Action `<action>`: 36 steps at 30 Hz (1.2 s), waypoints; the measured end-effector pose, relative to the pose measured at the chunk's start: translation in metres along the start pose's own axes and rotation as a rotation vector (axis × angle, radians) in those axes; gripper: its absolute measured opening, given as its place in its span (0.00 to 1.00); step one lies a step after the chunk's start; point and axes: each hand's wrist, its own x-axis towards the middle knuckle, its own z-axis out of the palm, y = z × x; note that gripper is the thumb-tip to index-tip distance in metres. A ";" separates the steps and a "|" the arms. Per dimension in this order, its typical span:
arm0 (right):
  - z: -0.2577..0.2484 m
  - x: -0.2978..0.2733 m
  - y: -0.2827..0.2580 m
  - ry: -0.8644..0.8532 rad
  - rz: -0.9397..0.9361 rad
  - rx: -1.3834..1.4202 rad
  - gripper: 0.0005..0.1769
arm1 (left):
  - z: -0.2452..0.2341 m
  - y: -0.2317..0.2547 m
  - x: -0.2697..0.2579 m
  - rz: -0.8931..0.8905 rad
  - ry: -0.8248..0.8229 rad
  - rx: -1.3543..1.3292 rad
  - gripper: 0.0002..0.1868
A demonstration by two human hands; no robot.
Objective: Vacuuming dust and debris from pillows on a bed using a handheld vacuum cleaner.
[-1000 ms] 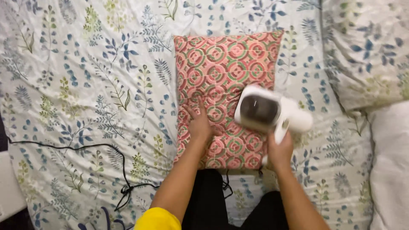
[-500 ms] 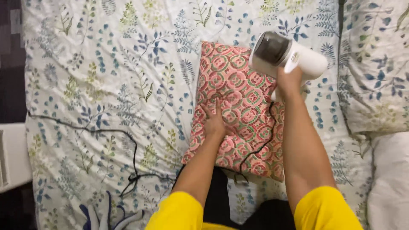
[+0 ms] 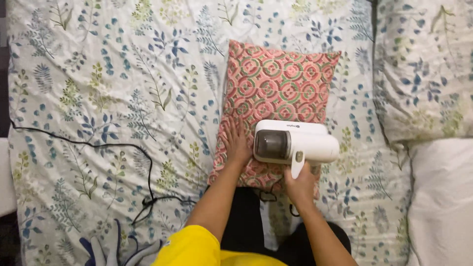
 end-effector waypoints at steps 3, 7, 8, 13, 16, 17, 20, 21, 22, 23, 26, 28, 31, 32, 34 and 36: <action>0.014 0.051 -0.015 0.086 -0.135 -0.064 0.22 | 0.013 -0.013 0.015 0.137 0.313 -0.029 0.63; 0.041 0.124 -0.070 0.096 -0.135 -0.179 0.24 | -0.024 0.007 0.009 -0.001 0.003 -0.145 0.86; 0.049 0.140 -0.083 0.107 -0.159 -0.131 0.24 | -0.015 0.003 0.013 0.020 0.064 -0.148 0.89; 0.087 0.232 -0.152 0.141 -0.202 -0.070 0.26 | -0.024 0.004 0.023 0.005 0.068 -0.100 0.88; 0.101 0.286 -0.174 0.110 -0.282 -0.047 0.19 | -0.037 0.008 0.014 -0.052 -0.058 -0.155 0.88; 0.103 0.301 -0.179 0.110 -0.270 -0.089 0.20 | -0.039 0.011 0.015 -0.064 -0.072 -0.153 0.88; 0.100 0.308 -0.174 0.106 -0.276 -0.162 0.21 | -0.027 0.007 0.020 -0.053 -0.049 -0.106 0.88; 0.097 0.302 -0.163 0.092 -0.285 -0.201 0.21 | -0.017 0.005 0.017 -0.039 -0.025 -0.063 0.88; 0.085 0.275 -0.149 0.093 -0.281 -0.208 0.21 | -0.019 0.002 0.011 -0.038 -0.031 -0.068 0.88; 0.072 0.252 -0.139 0.093 -0.341 -0.154 0.25 | -0.022 0.000 0.010 -0.020 -0.069 -0.097 0.88; 0.046 0.185 -0.091 0.058 -0.353 -0.095 0.28 | -0.023 -0.017 0.012 0.058 -0.070 -0.173 0.90; 0.028 0.132 -0.054 0.017 -0.294 -0.094 0.27 | -0.018 -0.026 0.008 0.112 -0.044 -0.219 0.91; 0.016 0.065 -0.030 0.014 -0.219 -0.095 0.23 | -0.023 -0.030 0.008 0.208 -0.020 -0.219 0.91; 0.018 0.054 -0.028 0.011 -0.163 -0.120 0.23 | -0.025 -0.028 0.006 0.171 -0.060 -0.227 0.91; 0.022 0.047 -0.033 0.013 -0.102 -0.146 0.23 | -0.026 -0.024 0.004 0.138 -0.107 -0.236 0.90; 0.031 0.058 -0.051 0.026 -0.054 -0.179 0.25 | -0.027 -0.021 0.006 0.138 -0.013 -0.262 0.91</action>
